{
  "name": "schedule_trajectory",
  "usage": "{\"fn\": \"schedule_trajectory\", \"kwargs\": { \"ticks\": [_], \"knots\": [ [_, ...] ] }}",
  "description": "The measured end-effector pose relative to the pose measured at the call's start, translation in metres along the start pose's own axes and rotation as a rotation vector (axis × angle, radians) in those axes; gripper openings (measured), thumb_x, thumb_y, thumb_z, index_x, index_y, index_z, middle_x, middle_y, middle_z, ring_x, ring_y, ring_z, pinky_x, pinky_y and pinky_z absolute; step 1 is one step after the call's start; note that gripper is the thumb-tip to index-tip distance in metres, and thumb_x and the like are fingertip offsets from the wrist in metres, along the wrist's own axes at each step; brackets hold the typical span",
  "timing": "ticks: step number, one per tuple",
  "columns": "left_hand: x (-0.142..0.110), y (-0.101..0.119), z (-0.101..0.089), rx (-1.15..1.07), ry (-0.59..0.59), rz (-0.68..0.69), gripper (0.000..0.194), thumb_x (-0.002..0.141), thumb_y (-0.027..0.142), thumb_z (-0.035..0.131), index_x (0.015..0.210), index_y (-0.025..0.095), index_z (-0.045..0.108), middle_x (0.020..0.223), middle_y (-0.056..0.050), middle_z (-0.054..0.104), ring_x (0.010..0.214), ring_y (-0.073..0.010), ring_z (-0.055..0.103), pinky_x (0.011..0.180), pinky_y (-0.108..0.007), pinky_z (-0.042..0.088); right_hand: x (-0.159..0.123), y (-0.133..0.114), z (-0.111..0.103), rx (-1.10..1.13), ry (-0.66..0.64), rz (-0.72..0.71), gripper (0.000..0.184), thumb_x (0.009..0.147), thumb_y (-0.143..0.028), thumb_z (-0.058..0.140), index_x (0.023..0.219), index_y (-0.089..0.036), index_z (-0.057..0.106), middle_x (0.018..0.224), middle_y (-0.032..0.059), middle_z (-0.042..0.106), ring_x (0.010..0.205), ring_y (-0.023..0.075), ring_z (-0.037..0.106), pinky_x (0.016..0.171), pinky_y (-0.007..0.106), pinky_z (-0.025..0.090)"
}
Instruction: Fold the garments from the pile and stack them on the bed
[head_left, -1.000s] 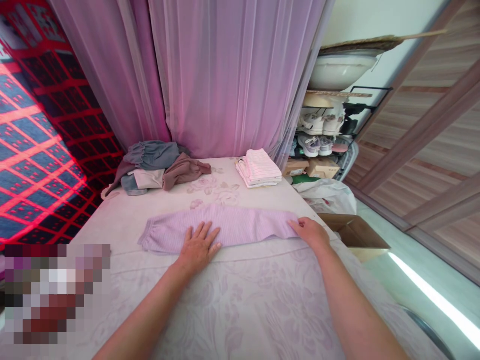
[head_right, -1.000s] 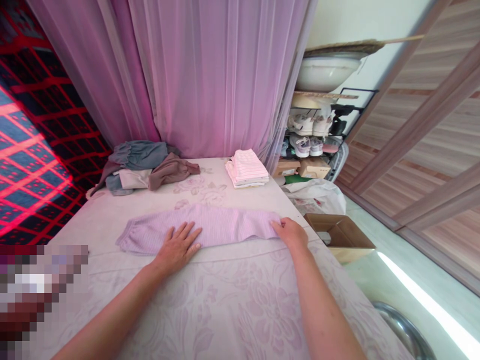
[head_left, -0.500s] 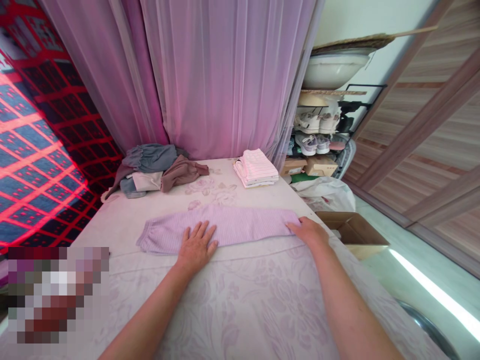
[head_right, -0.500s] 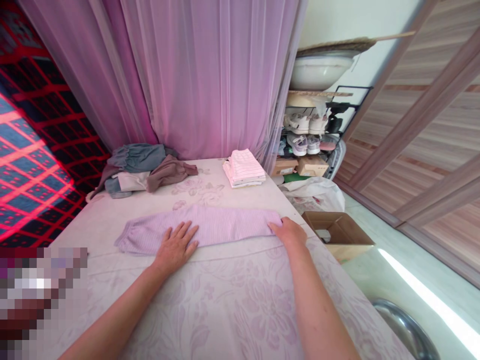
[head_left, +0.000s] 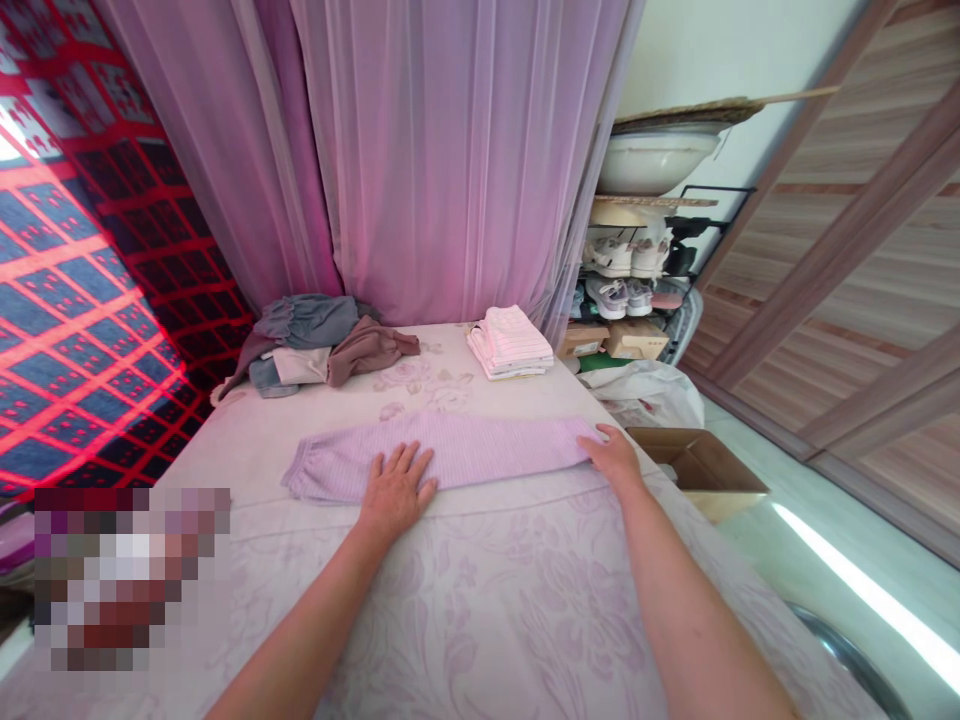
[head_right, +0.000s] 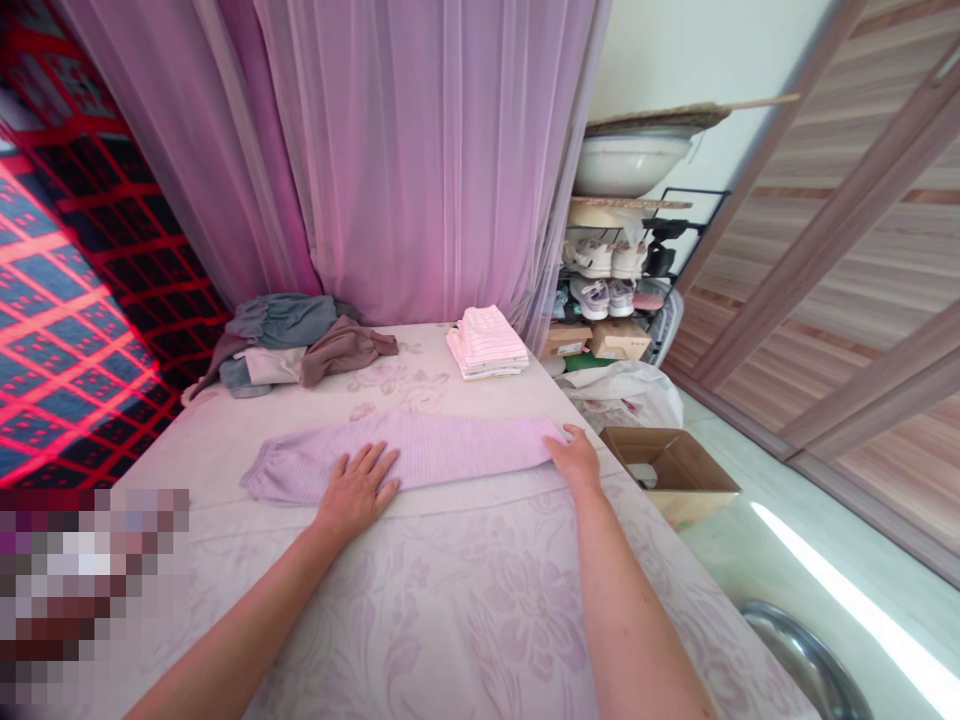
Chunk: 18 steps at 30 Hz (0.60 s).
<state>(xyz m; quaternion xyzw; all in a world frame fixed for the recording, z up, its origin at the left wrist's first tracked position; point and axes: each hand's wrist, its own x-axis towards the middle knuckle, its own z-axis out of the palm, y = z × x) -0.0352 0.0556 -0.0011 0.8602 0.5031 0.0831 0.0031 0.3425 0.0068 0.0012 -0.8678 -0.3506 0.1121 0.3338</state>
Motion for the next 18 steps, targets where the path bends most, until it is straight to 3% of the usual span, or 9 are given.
{"fn": "schedule_trajectory", "kwargs": {
  "ticks": [4, 8, 13, 18],
  "knots": [
    [0.000, -0.001, 0.003, -0.009, 0.020, 0.004, 0.054, 0.092, 0.053, 0.034, 0.140, 0.030, 0.043, 0.150, -0.006, 0.038, 0.138, -0.0289, 0.031, 0.111, -0.054, 0.018, -0.010, -0.023, -0.002, 0.126, 0.034, 0.018, 0.059, 0.071, -0.044, 0.061, 0.122, -0.015, 0.055, 0.096, 0.0088, 0.067, 0.085, 0.0218, 0.063, 0.076, 0.031, 0.048],
    [-0.001, -0.002, 0.001, -0.061, 0.040, 0.012, 0.054, 0.093, 0.050, 0.032, 0.139, 0.025, 0.045, 0.146, -0.007, 0.043, 0.136, -0.0279, 0.034, 0.111, -0.052, 0.022, -0.041, -0.081, 0.005, 0.207, 0.083, -0.088, 0.059, 0.073, -0.045, 0.058, 0.125, -0.019, 0.052, 0.092, 0.0057, 0.068, 0.081, 0.0218, 0.062, 0.073, 0.030, 0.046],
    [-0.004, -0.005, -0.001, -0.129, 0.090, 0.007, 0.044, 0.094, 0.035, 0.033, 0.130, 0.022, 0.055, 0.137, -0.008, 0.054, 0.131, -0.0259, 0.042, 0.110, -0.049, 0.027, -0.099, -0.144, 0.060, 0.203, -0.015, -0.366, 0.042, 0.078, -0.035, 0.054, 0.119, -0.025, 0.054, 0.096, 0.0024, 0.068, 0.081, 0.0197, 0.060, 0.075, 0.029, 0.044],
    [-0.007, -0.008, -0.001, -0.182, 0.144, -0.014, 0.039, 0.093, 0.029, 0.035, 0.122, 0.022, 0.060, 0.131, -0.007, 0.059, 0.126, -0.0253, 0.047, 0.108, -0.047, 0.030, -0.137, -0.151, 0.112, 0.025, -0.085, -0.631, 0.028, 0.082, -0.024, 0.052, 0.109, -0.023, 0.059, 0.096, 0.0054, 0.066, 0.090, 0.0212, 0.059, 0.078, 0.030, 0.043]
  ]
}}
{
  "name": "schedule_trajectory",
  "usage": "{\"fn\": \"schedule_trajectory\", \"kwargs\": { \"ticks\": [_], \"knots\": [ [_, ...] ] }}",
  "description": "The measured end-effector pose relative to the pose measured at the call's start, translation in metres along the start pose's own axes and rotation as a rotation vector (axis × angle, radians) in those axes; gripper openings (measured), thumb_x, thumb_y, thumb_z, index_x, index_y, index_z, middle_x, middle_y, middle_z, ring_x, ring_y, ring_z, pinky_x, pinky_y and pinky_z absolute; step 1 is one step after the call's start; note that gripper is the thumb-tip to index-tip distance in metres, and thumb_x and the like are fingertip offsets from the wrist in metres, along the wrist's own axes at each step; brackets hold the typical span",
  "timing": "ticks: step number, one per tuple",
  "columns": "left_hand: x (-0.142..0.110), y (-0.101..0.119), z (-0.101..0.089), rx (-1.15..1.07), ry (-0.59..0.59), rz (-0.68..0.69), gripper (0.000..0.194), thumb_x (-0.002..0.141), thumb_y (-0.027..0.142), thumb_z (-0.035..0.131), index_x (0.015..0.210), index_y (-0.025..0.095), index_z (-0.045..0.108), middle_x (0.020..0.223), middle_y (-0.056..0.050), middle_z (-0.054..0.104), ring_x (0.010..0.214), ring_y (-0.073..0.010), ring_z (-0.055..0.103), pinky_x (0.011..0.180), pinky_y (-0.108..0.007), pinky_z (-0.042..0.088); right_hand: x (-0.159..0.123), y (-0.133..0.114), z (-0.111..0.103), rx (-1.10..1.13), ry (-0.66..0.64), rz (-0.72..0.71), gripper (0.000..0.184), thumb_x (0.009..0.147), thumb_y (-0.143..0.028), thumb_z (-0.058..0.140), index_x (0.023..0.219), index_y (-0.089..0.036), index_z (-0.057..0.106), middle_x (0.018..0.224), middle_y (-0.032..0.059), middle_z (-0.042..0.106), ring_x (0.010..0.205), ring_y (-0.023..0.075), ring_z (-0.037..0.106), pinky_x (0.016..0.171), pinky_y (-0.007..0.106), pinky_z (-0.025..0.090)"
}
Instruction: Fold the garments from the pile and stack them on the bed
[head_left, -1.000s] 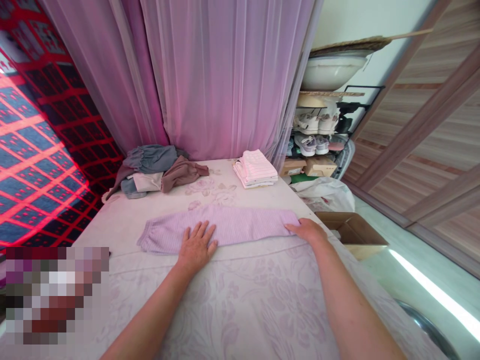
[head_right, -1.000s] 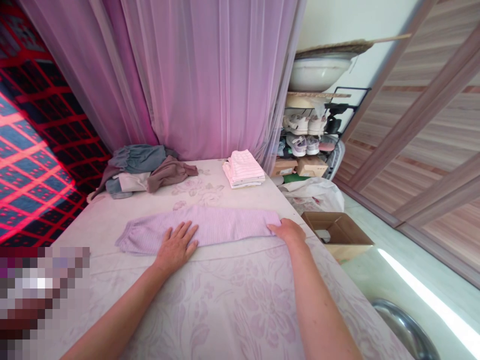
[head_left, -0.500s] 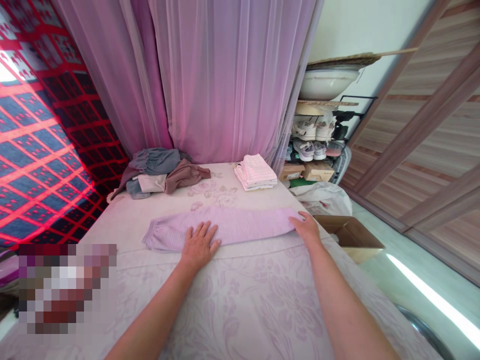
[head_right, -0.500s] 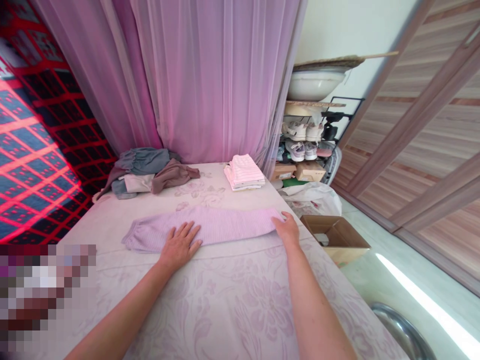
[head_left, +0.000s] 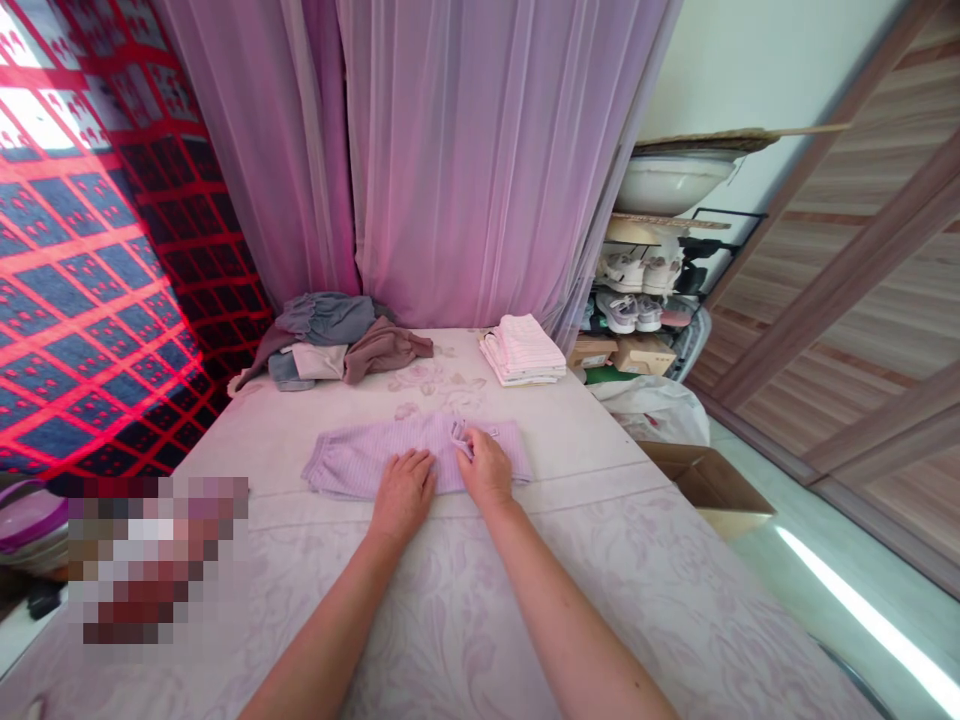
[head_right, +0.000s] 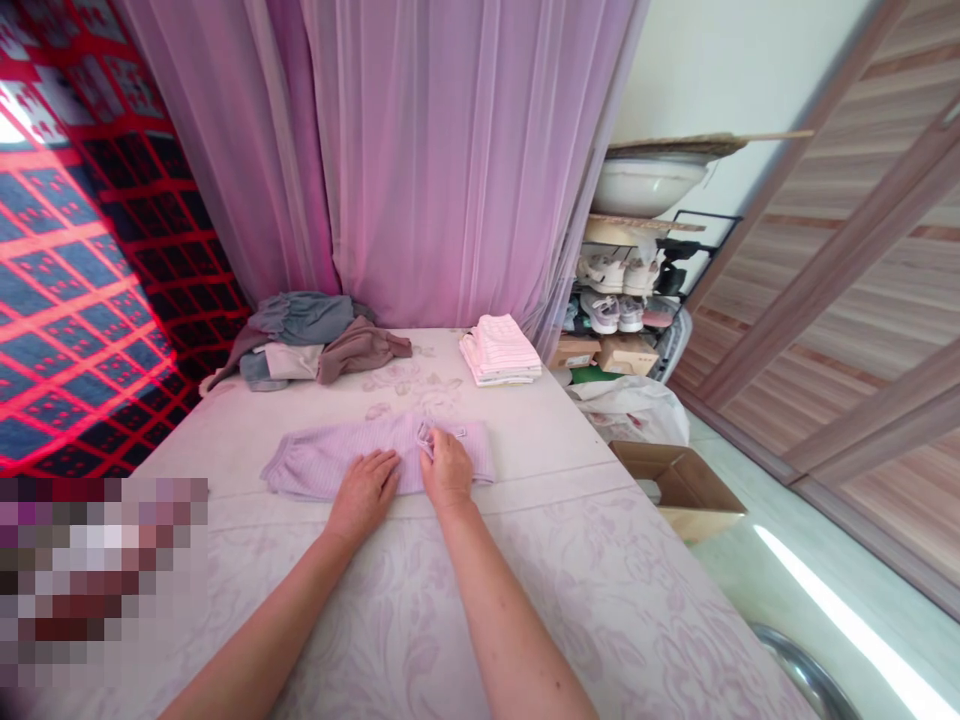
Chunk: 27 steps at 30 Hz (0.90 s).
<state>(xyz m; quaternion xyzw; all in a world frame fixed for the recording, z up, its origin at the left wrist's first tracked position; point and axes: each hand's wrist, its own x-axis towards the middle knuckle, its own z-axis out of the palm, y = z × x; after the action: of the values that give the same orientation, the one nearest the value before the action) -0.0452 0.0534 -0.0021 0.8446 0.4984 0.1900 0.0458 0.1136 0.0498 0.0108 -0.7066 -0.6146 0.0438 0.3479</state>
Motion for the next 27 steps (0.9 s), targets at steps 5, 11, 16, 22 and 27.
{"fn": "schedule_trajectory", "kwargs": {
  "ticks": [5, 11, 16, 22, 27],
  "knots": [
    [0.000, 0.000, 0.000, -0.033, -0.015, -0.020, 0.040, 0.092, 0.026, 0.039, 0.128, 0.019, 0.055, 0.131, -0.009, 0.059, 0.127, -0.0259, 0.046, 0.109, -0.046, 0.029, -0.011, 0.001, 0.010, -0.117, -0.035, -0.109, 0.019, 0.085, -0.024, 0.052, 0.103, -0.022, 0.060, 0.095, 0.0073, 0.065, 0.091, 0.0227, 0.057, 0.079, 0.031, 0.041],
    [-0.002, -0.001, 0.001, -0.064, 0.008, 0.009, 0.053, 0.090, 0.021, 0.039, 0.142, 0.022, 0.038, 0.128, -0.009, 0.060, 0.125, -0.0249, 0.048, 0.108, -0.045, 0.030, -0.013, -0.004, 0.014, -0.190, -0.037, -0.167, 0.015, 0.086, -0.024, 0.051, 0.097, -0.021, 0.062, 0.091, 0.0073, 0.064, 0.088, 0.0230, 0.056, 0.078, 0.032, 0.041],
    [-0.004, -0.003, 0.002, -0.094, -0.027, 0.077, 0.055, 0.090, 0.017, 0.036, 0.145, 0.027, 0.034, 0.129, -0.006, 0.060, 0.129, -0.0240, 0.043, 0.110, -0.049, 0.025, -0.019, -0.001, 0.008, -0.045, 0.009, -0.235, 0.019, 0.088, -0.031, 0.051, 0.097, -0.019, 0.063, 0.089, 0.0063, 0.066, 0.086, 0.0204, 0.059, 0.079, 0.031, 0.044],
    [-0.002, 0.000, -0.005, -0.186, -0.081, 0.052, 0.053, 0.089, 0.021, 0.039, 0.141, 0.025, 0.039, 0.124, -0.004, 0.063, 0.127, -0.0219, 0.045, 0.112, -0.048, 0.019, -0.021, 0.065, -0.034, 0.077, 0.336, -0.135, 0.027, 0.088, -0.033, 0.043, 0.095, -0.018, 0.064, 0.093, 0.0088, 0.068, 0.089, 0.0194, 0.062, 0.083, 0.034, 0.048],
    [0.024, 0.016, -0.022, -0.224, -0.166, -0.186, 0.049, 0.092, 0.046, 0.036, 0.131, 0.022, 0.050, 0.112, -0.007, 0.070, 0.112, -0.0249, 0.057, 0.098, -0.042, 0.036, -0.032, 0.107, -0.049, 0.107, 0.197, -0.065, 0.034, 0.078, -0.034, 0.052, 0.106, -0.017, 0.062, 0.103, 0.0095, 0.067, 0.094, 0.0209, 0.062, 0.084, 0.036, 0.050]
  ]
}}
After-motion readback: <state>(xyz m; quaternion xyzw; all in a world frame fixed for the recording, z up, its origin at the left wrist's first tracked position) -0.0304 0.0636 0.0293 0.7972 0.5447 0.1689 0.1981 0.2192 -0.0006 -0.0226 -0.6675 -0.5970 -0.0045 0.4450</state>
